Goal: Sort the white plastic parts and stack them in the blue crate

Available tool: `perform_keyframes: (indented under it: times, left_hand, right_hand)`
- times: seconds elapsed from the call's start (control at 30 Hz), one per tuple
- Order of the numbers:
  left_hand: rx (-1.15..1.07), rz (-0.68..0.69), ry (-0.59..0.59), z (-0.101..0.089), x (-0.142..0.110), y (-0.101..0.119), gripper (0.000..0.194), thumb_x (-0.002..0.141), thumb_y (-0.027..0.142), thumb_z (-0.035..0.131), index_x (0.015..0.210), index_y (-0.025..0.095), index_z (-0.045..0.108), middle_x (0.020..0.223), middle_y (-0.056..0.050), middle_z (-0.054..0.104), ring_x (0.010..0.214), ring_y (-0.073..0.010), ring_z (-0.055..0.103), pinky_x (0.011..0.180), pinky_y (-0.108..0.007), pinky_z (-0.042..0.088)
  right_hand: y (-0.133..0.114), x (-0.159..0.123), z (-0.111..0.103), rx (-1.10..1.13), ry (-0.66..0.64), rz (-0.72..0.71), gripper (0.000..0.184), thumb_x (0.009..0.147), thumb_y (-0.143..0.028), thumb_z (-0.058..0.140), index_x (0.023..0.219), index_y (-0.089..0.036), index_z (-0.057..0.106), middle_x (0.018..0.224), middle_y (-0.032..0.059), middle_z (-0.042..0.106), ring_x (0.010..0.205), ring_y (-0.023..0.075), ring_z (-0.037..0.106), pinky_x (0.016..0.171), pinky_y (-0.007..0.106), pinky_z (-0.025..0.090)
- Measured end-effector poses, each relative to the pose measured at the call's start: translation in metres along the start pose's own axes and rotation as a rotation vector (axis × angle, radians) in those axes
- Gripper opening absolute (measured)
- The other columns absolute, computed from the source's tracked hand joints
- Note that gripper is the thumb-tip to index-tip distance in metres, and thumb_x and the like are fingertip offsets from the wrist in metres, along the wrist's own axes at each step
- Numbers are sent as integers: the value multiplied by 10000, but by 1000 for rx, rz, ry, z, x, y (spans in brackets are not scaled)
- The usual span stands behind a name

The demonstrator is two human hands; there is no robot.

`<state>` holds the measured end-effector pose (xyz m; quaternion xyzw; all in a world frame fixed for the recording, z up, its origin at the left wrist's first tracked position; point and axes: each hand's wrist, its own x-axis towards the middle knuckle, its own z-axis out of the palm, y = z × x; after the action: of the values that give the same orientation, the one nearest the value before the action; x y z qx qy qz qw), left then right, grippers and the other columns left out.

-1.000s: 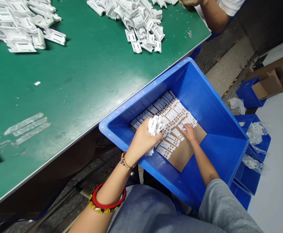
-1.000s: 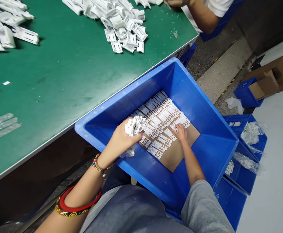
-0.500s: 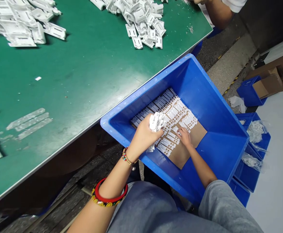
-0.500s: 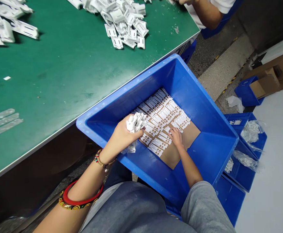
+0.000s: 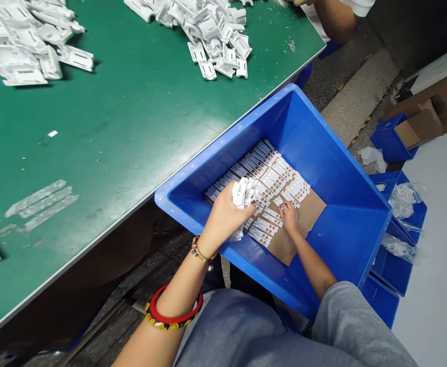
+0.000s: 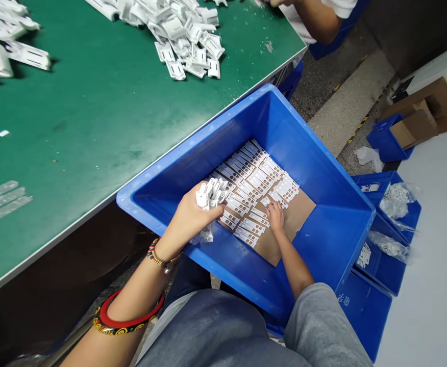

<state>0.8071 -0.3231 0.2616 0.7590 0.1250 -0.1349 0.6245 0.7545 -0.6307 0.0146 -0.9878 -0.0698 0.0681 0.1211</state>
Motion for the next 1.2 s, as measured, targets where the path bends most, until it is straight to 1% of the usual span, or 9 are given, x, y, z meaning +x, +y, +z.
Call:
perform_keyframes:
  times: [0.17,0.3,0.43,0.6,0.77,0.93,1.03,1.1,1.2]
  left_hand:
    - [-4,1,-4,0,1,-1,196,567,164,576,729,204,471,644,71,502,608,-114,474,578,-240,396]
    - [-23,8,-8,0,-1,1,187,578,173,579,730,202,474,654,66,507,626,-120,490,600,-248,408]
    - [-30,18,-13,1,-1,-1,191,582,170,579,741,199,476,669,60,514,631,-121,488,602,-251,402]
    - [-29,19,-11,3,0,-6,197,587,171,581,748,197,471,679,59,512,628,-118,474,596,-250,388]
    - [-21,18,-10,3,1,-5,198,589,161,590,730,200,457,661,66,500,619,-114,467,589,-248,379]
    - [-21,27,-11,3,-1,-2,207,585,139,592,716,202,445,651,68,503,615,-110,469,589,-245,380]
    - [-16,26,-6,3,-1,-2,212,583,135,594,713,203,441,649,69,495,611,-108,462,588,-243,377]
    - [-17,27,-8,3,0,-3,214,582,136,595,719,202,443,657,66,497,612,-108,463,590,-245,378]
    - [-21,32,-10,3,0,-4,211,585,138,595,725,201,450,663,61,503,613,-108,465,589,-246,378]
  right_hand:
    - [7,5,-7,-14,10,5,184,957,-204,473,947,-207,657,1058,108,622,1014,244,542,886,361,455]
    - [4,-2,-10,-8,-14,-41,164,952,-210,484,940,-210,647,1070,106,623,1040,248,548,913,378,445]
    - [-6,-21,-2,21,-81,-150,135,951,-243,515,947,-227,649,1046,75,649,1053,223,570,937,355,451]
    - [-10,-40,12,41,-78,-187,191,957,-277,519,1083,-201,641,1242,123,610,1239,253,515,1031,411,426]
    - [-4,-40,17,65,-85,-204,197,966,-288,509,1090,-215,644,1231,104,626,1165,234,564,992,389,464]
    - [4,-33,16,54,-27,-122,223,971,-297,480,1099,-209,640,1212,127,615,1125,264,571,939,418,484]
    - [4,-32,14,52,-5,-102,231,972,-295,475,1119,-202,627,1230,141,597,1140,276,552,943,427,473]
    - [0,-35,13,55,-14,-121,228,969,-306,492,1120,-193,620,1230,146,589,1144,280,539,947,430,464]
    - [-12,-42,16,73,-87,-221,188,950,-347,554,1050,-209,631,1161,115,612,1086,250,553,920,386,470]
